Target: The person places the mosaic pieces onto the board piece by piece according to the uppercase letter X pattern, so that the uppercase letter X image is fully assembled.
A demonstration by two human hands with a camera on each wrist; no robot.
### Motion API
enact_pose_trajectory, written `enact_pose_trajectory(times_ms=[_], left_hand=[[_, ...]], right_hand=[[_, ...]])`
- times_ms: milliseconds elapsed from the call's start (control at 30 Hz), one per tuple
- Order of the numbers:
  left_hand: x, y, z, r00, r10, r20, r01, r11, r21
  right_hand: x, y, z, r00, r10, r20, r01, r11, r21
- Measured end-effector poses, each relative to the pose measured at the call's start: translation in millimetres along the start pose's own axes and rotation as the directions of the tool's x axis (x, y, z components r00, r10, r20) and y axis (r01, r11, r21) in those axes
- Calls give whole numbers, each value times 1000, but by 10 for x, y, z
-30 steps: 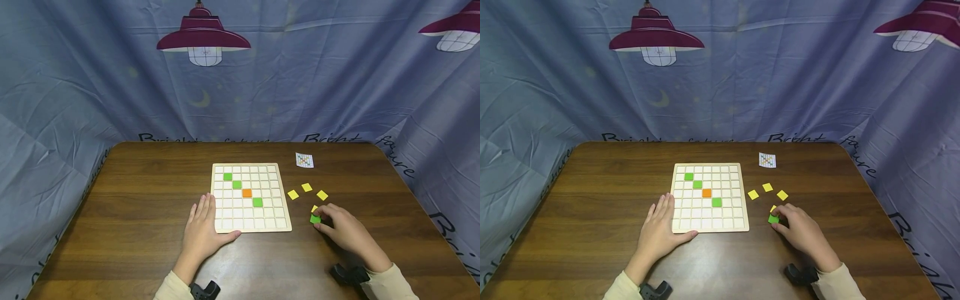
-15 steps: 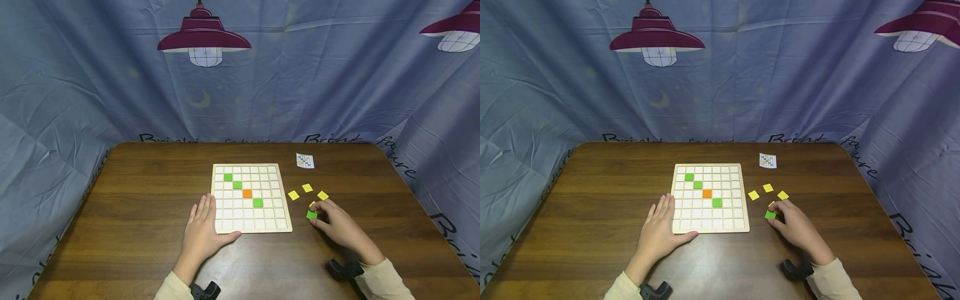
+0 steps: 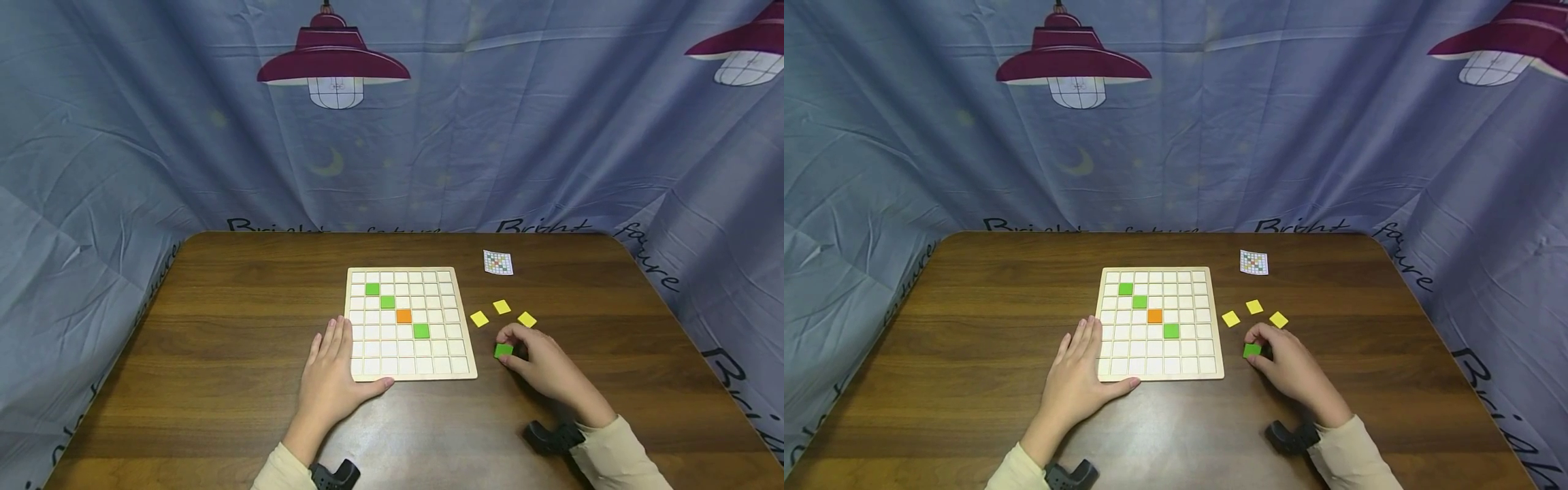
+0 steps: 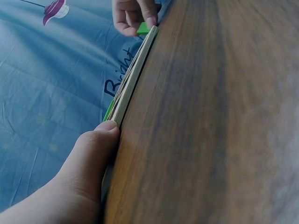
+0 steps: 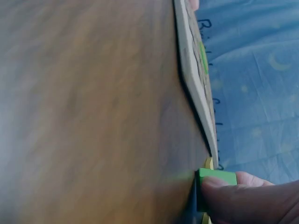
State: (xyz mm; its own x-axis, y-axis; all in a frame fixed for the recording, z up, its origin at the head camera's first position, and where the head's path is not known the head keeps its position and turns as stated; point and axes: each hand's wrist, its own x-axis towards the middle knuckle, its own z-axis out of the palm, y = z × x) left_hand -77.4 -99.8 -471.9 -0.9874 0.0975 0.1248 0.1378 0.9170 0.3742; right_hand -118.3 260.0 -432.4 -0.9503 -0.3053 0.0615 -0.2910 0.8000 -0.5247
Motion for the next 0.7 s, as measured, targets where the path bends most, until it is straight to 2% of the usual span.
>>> enact_pose_trajectory(times_ms=[233,400,533,700], left_hand=[[0,3,-2,1000,2,-7,-2,1000,2],[1,15,1,1000,6,-16,-6,1000,0],[0,11,3,1000,5,-11,-5,1000,-8],[1,-2,6,1000,1,-6,-1,1000,-4]], right_hand=[[172,-224,129,999,-7,-51,13,993,121],[302,-452,289,999,-51,-11,52,977,206],[371,-564,411,998,-60,31,53,979,197],[393,-605,491,997,-78,9,76,987,140]])
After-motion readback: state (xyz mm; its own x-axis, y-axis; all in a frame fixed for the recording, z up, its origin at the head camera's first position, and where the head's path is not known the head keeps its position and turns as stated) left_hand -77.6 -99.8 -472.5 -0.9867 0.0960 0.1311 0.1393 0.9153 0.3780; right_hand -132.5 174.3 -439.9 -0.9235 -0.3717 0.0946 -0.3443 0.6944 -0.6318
